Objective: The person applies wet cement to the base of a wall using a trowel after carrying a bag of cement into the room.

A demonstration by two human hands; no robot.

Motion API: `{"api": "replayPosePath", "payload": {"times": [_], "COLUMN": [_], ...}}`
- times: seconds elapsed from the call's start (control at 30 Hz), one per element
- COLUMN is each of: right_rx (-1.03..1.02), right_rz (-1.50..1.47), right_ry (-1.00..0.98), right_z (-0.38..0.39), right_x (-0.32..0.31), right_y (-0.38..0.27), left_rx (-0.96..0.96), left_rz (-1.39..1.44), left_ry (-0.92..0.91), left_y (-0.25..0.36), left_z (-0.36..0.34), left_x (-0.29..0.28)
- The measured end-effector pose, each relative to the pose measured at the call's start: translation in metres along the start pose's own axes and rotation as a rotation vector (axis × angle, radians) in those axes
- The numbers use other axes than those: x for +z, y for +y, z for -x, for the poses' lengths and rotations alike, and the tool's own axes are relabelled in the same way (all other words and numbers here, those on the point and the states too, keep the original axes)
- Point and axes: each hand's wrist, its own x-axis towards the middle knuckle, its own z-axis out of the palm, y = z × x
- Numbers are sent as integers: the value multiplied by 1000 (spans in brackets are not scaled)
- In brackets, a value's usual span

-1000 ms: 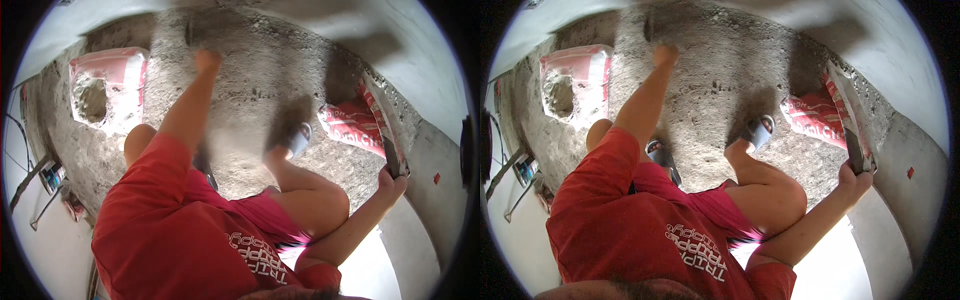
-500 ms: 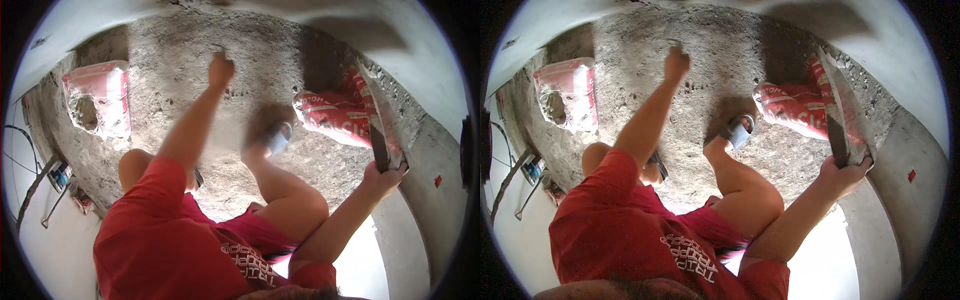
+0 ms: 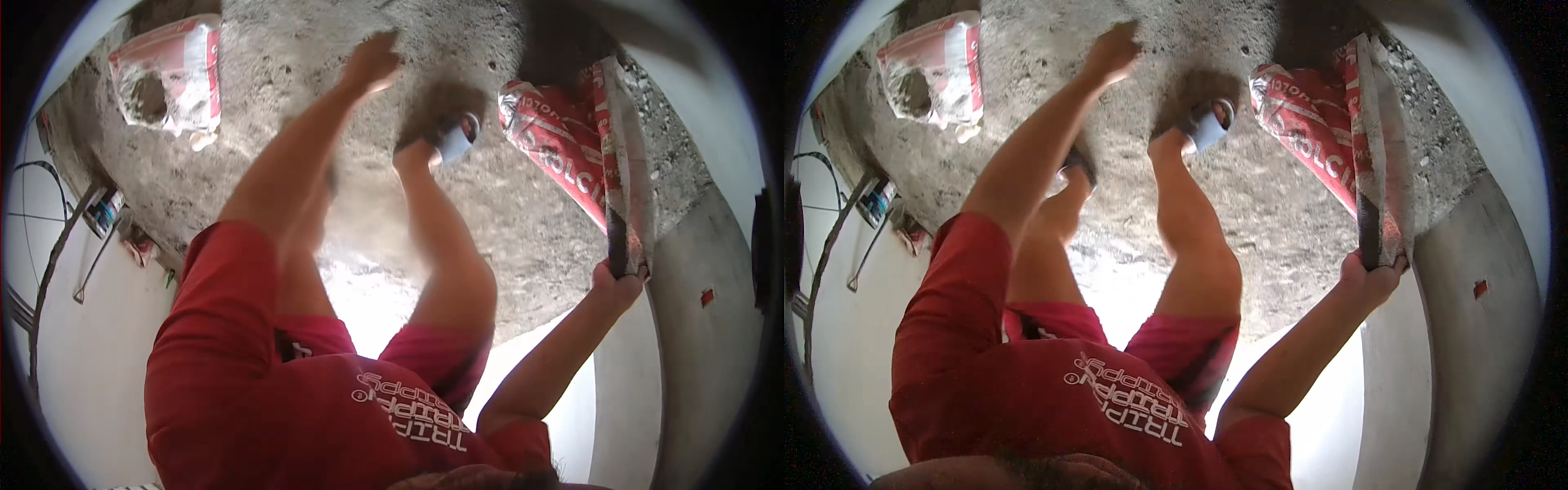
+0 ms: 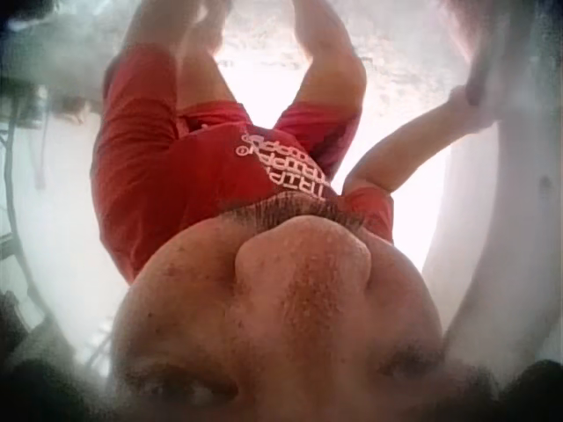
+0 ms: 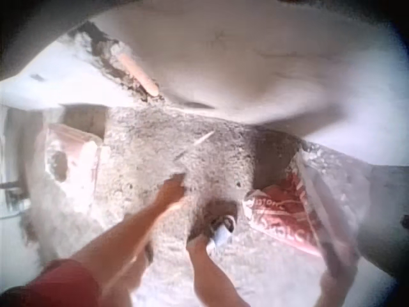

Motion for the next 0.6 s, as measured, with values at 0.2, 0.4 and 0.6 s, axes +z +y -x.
{"api": "replayPosePath", "payload": {"times": [0.2,0.4,0.6], "right_rx": [-752,-1135,-109], "right_rz": [887,954,392], "right_ry": [-270,-615,-224], "right_z": [-99,-147,-159], "right_x": [-194,-265,-273], "right_y": [-83,-96,-91], "left_rx": [-494,-699,-375], "left_rz": [-191,-39,-157], "left_ry": [-272,-335,-289], "left_y": [-88,-102,3], "left_z": [221,400,482], "left_x": [-39,33,-8]}}
